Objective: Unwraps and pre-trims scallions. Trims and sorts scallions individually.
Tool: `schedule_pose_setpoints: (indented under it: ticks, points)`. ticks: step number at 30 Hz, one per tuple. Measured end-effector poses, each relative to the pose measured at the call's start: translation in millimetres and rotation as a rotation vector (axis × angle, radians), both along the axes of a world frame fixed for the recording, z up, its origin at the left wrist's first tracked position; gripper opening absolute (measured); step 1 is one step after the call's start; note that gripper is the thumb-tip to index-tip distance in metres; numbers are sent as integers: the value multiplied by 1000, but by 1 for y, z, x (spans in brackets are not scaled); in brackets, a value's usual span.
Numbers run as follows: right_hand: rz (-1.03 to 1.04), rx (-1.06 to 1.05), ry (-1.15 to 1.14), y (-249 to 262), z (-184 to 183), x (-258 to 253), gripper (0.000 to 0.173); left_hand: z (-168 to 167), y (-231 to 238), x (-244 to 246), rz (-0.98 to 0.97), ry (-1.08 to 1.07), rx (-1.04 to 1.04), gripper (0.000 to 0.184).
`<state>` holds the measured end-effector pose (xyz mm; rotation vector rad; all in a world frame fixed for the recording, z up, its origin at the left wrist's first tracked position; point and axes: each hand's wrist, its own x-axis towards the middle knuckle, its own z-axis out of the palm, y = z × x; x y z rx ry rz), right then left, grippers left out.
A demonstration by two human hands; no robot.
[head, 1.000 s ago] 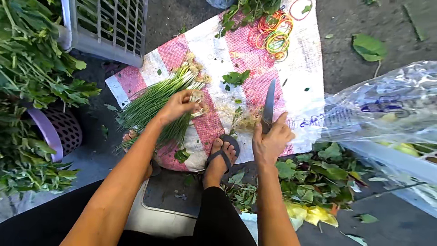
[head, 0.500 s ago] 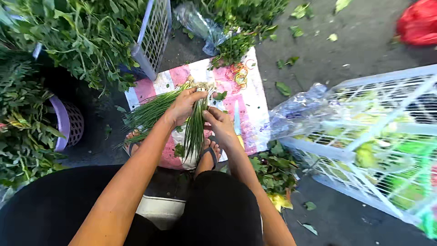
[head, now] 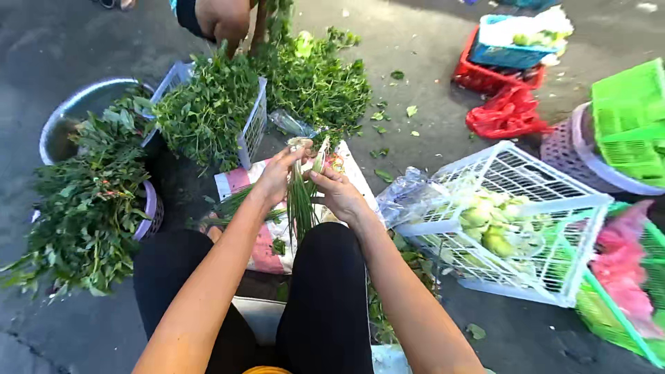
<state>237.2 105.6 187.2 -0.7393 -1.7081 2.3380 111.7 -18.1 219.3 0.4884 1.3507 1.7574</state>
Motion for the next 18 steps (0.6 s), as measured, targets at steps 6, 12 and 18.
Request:
schedule_pose_setpoints:
  ticks: [6, 12, 18]
  points:
    - [12, -37, 57, 11, -18, -1, 25, -17, -5, -6, -17, -175, 12, 38]
    - [35, 87, 52, 4, -25, -18, 17, -46, 8, -21, -164, -285, 113, 42]
    - [-145, 13, -61, 9, -64, -41, 16, -87, 24, -30, 46, -69, -111, 25]
